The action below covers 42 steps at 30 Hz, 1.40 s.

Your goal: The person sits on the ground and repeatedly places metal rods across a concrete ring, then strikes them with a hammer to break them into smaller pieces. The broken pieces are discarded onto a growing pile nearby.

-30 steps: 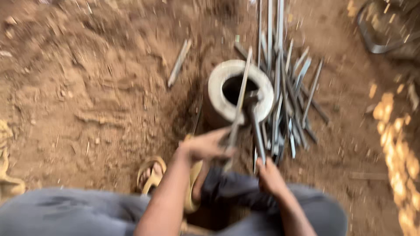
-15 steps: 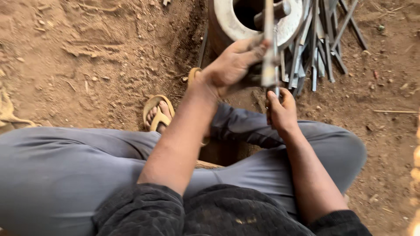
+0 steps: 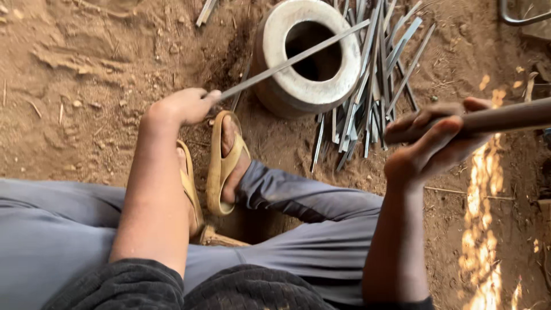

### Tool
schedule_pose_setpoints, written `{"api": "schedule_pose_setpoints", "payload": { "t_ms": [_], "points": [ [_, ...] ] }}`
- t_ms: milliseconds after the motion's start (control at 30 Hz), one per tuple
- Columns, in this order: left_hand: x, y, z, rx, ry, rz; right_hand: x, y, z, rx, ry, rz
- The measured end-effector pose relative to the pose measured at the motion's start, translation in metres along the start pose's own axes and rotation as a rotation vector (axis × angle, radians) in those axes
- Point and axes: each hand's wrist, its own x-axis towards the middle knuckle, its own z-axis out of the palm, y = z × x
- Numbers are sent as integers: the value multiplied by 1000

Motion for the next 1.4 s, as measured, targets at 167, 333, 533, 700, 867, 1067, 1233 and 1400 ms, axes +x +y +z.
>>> {"api": "schedule_pose_setpoints", "payload": {
  "t_ms": [167, 333, 533, 700, 867, 1067, 1233, 1400],
  "points": [
    [18, -17, 9, 5, -79, -26, -7, 27, 24, -289, -140, -168],
    [15, -33, -3, -16, -24, 77, -78, 37, 16, -567, -641, 737],
    [-18, -42, -27, -101, 146, 84, -67, 0, 5, 94, -200, 409],
    [-42, -47, -36, -85, 378, -246, -22, -42, 0, 82, 19, -19],
    [-32, -66, -36, 64, 794, 27, 63, -11, -14, -1, 114, -210],
    [-6, -81, -22, 135, 754, 31, 69, 101, 27, -84, 199, -24],
    [-21, -83, -25, 107, 731, 29, -17, 136, 20, -994, -821, 700],
    [-14, -61, -34, 225, 755, 104, -46, 102, -4, -786, -476, 566]
  ]
}}
